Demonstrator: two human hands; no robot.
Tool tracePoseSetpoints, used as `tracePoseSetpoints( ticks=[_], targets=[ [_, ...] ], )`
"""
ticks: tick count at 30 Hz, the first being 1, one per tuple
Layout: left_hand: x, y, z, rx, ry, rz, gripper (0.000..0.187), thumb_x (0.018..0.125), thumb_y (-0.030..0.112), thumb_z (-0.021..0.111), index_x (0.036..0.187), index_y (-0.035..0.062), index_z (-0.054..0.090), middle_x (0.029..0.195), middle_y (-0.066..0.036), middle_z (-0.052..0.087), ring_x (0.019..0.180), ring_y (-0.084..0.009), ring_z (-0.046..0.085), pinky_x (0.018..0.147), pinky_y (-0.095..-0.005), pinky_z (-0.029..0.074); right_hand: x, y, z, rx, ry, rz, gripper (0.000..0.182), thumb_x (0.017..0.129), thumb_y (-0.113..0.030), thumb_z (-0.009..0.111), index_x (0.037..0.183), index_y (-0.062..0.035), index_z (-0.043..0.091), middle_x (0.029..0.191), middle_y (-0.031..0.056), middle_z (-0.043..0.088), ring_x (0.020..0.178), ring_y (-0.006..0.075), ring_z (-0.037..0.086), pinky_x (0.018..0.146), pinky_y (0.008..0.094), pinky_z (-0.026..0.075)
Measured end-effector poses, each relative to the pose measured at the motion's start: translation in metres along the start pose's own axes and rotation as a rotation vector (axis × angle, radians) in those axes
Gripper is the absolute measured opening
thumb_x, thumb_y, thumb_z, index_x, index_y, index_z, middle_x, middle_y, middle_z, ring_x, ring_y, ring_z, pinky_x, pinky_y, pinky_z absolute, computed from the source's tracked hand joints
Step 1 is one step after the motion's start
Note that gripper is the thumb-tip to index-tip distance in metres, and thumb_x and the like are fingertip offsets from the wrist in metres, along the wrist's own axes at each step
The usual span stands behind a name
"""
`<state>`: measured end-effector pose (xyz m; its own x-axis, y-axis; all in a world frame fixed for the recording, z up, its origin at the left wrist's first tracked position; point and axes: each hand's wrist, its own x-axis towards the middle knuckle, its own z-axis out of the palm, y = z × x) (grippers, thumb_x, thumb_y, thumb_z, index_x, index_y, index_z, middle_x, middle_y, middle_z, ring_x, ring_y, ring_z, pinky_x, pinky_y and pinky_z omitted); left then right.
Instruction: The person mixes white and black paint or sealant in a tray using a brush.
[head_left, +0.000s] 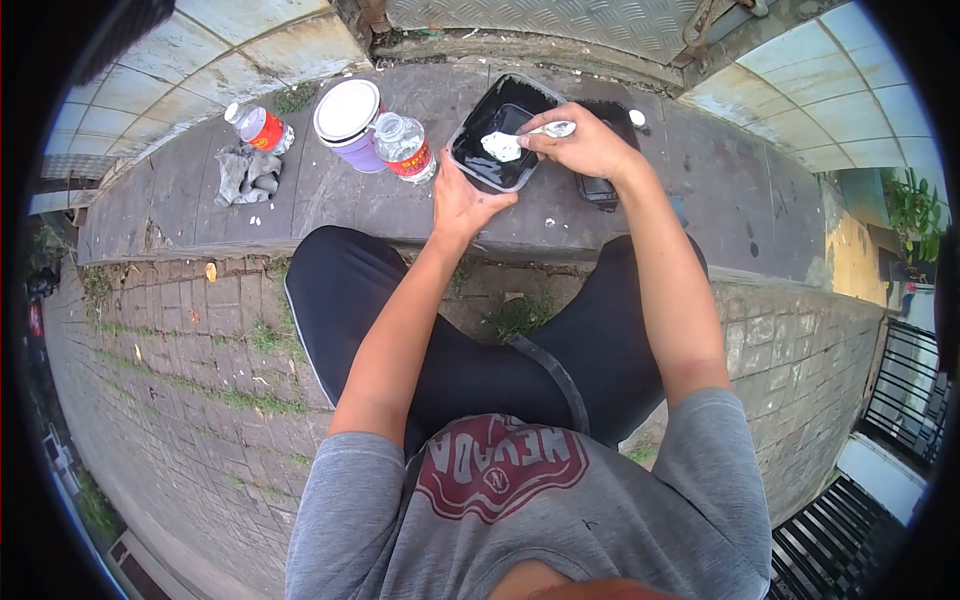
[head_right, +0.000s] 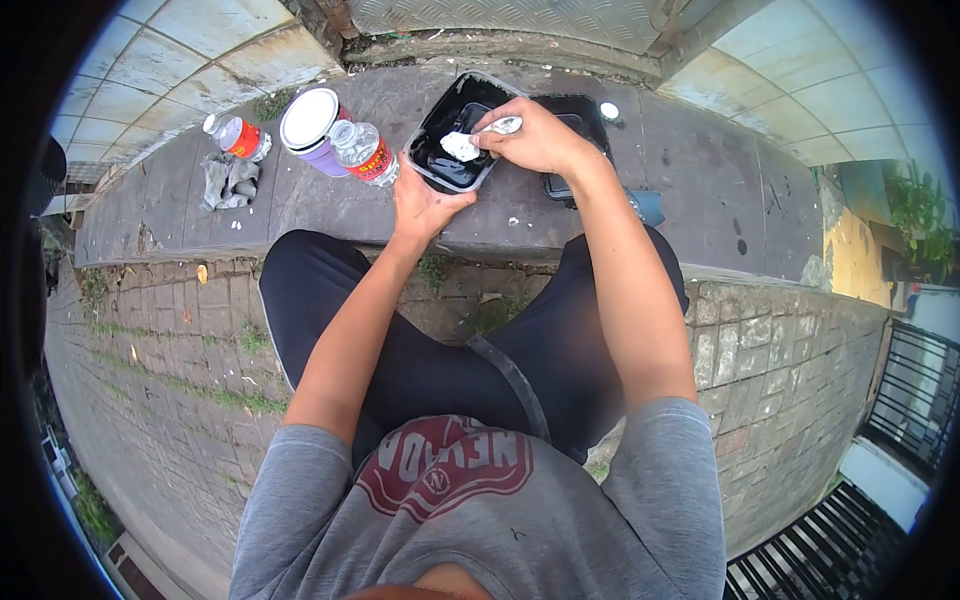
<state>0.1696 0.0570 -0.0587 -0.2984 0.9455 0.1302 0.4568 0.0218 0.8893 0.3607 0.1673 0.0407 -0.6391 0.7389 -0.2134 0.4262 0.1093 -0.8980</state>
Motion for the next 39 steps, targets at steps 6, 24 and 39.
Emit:
tracePoseSetpoints(
  ticks=[6, 24, 39],
  targets=[
    [0.0, -0.001, 0.001, 0.043, 0.045, 0.069, 0.106, 0.05, 0.031, 0.097, 0.135, -0.0013, 0.043, 0.125, -0.023, 0.066, 0.117, -0.0379, 0.067, 0.102, -0.0443, 0.053, 0.005, -0.009, -0.017, 0.17, 0.214, 0.193, 0.024, 0.088, -0.019, 0.084, 0.094, 0.0024, 0.074, 0.075, 0.0056, 0.071, 0.06, 0.0087, 0.062, 0.05, 0.023, 0.044],
    [-0.001, 0.0, 0.0, 0.058, 0.035, 0.087, 0.11, 0.051, 0.036, 0.097, 0.138, -0.0018, 0.042, 0.127, -0.023, 0.065, 0.119, -0.0383, 0.065, 0.103, -0.0453, 0.052, 0.037, 0.001, -0.01, 0.234, 0.14, 0.131, 0.025, 0.081, -0.011, 0.089, 0.091, 0.0007, 0.07, 0.074, 0.0067, 0.071, 0.064, 0.0092, 0.066, 0.052, 0.0216, 0.046],
    [0.0, 0.005, 0.0, 0.087, 0.034, 0.055, 0.111, 0.049, 0.034, 0.096, 0.139, -0.0013, 0.043, 0.128, -0.021, 0.063, 0.119, -0.0368, 0.065, 0.103, -0.0448, 0.051, 0.021, -0.05, -0.001, -0.478, 0.077, -0.051, 0.031, 0.069, -0.014, 0.089, 0.091, 0.0013, 0.073, 0.09, 0.0192, 0.073, 0.089, 0.0312, 0.073, 0.082, 0.0392, 0.056]
  ],
)
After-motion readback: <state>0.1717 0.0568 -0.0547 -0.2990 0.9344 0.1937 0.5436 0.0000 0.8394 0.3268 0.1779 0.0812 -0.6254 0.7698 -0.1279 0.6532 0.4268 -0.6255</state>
